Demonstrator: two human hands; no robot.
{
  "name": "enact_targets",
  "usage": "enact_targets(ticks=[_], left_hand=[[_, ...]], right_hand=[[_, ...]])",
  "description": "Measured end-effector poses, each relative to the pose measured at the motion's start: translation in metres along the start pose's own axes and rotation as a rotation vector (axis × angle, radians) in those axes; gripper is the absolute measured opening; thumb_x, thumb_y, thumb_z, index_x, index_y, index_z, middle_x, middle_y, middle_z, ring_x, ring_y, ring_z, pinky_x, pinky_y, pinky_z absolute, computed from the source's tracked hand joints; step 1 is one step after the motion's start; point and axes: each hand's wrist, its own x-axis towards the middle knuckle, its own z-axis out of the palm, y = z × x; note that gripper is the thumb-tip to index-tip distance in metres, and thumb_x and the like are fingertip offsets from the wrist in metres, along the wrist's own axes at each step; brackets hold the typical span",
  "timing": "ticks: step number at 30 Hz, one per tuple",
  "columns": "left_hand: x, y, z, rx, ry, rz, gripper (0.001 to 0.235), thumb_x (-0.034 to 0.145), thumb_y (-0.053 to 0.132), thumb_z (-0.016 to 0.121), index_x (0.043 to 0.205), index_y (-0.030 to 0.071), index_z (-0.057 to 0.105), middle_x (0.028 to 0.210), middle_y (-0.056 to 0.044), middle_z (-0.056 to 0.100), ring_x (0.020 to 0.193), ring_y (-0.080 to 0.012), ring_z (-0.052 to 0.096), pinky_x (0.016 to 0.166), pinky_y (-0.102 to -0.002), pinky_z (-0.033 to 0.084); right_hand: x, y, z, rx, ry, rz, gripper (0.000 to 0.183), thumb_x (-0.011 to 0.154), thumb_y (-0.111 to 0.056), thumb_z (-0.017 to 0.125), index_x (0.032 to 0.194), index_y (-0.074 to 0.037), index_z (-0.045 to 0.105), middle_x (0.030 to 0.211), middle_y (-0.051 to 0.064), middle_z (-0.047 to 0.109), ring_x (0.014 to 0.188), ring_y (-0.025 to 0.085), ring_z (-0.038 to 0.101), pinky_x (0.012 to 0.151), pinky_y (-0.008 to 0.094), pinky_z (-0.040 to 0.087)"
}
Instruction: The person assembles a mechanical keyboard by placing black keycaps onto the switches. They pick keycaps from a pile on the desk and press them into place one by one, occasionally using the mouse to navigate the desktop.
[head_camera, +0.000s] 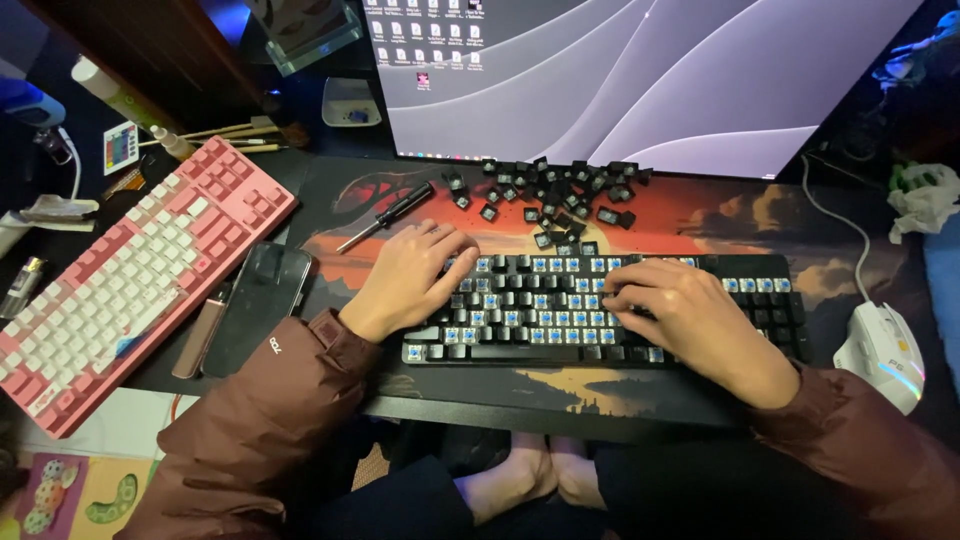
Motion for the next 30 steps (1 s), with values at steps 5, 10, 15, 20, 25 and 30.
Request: enact_targets(ticks=[5,10,15,20,25,30], left_hand=[[0.000,0.000,0.000,-0.013,-0.005,-0.006,0.045,0.132,0.042,0.047,0.114,0.015,0.078,0.094,-0.011,0.075,0.098,-0.0384,0.077,0.088,-0.045,0.060],[-0.003,0.001,-0.002,-0.021,-0.049,0.032,0.044,0.130,0.038,0.052,0.113,0.008,0.080,0.095,-0.018,0.077,0.101,-0.0483,0.076,0.090,-0.054,0.060],[0.001,0.005,-0.008,0.027,-0.037,0.021,0.037,0.132,0.041,0.053,0.120,0.016,0.079,0.096,-0.009,0.075,0.102,-0.0387,0.076,0.090,-0.047,0.060],[0.001,0.002,-0.003,0.038,-0.027,0.005,0.038,0.132,0.042,0.053,0.118,0.018,0.079,0.094,-0.006,0.073,0.100,-0.0355,0.076,0.088,-0.044,0.059],[0.001,0.006,-0.003,0.051,-0.005,0.010,0.037,0.131,0.041,0.054,0.117,0.018,0.079,0.093,-0.007,0.073,0.099,-0.0364,0.076,0.087,-0.045,0.059],[0.002,0.006,-0.005,0.038,-0.016,0.020,0.035,0.128,0.038,0.056,0.114,0.016,0.078,0.093,-0.010,0.077,0.100,-0.0403,0.078,0.088,-0.047,0.060]], right_hand=[[0.000,0.006,0.004,0.009,0.009,0.006,0.008,0.101,-0.012,0.092,0.094,-0.009,0.091,0.130,0.005,0.094,0.133,0.029,0.086,0.111,0.045,0.068],[-0.002,-0.002,0.002,0.049,0.015,0.038,0.006,0.100,-0.013,0.092,0.095,-0.010,0.091,0.123,0.008,0.094,0.127,0.030,0.088,0.112,0.047,0.069],[0.005,-0.004,-0.014,0.255,0.062,0.108,0.004,0.101,-0.007,0.091,0.105,-0.010,0.092,0.118,0.005,0.096,0.122,0.032,0.089,0.109,0.048,0.068],[0.004,-0.012,-0.027,0.282,0.007,0.199,0.019,0.104,-0.011,0.091,0.121,-0.011,0.084,0.120,0.012,0.094,0.123,0.037,0.089,0.108,0.053,0.069],[0.005,-0.018,-0.033,0.176,-0.054,0.183,0.020,0.104,-0.014,0.091,0.121,-0.011,0.081,0.119,0.013,0.094,0.123,0.036,0.089,0.107,0.053,0.070],[0.013,-0.014,-0.030,0.124,-0.118,0.175,0.023,0.103,-0.013,0.091,0.124,-0.009,0.081,0.116,0.013,0.094,0.120,0.038,0.089,0.104,0.053,0.071]])
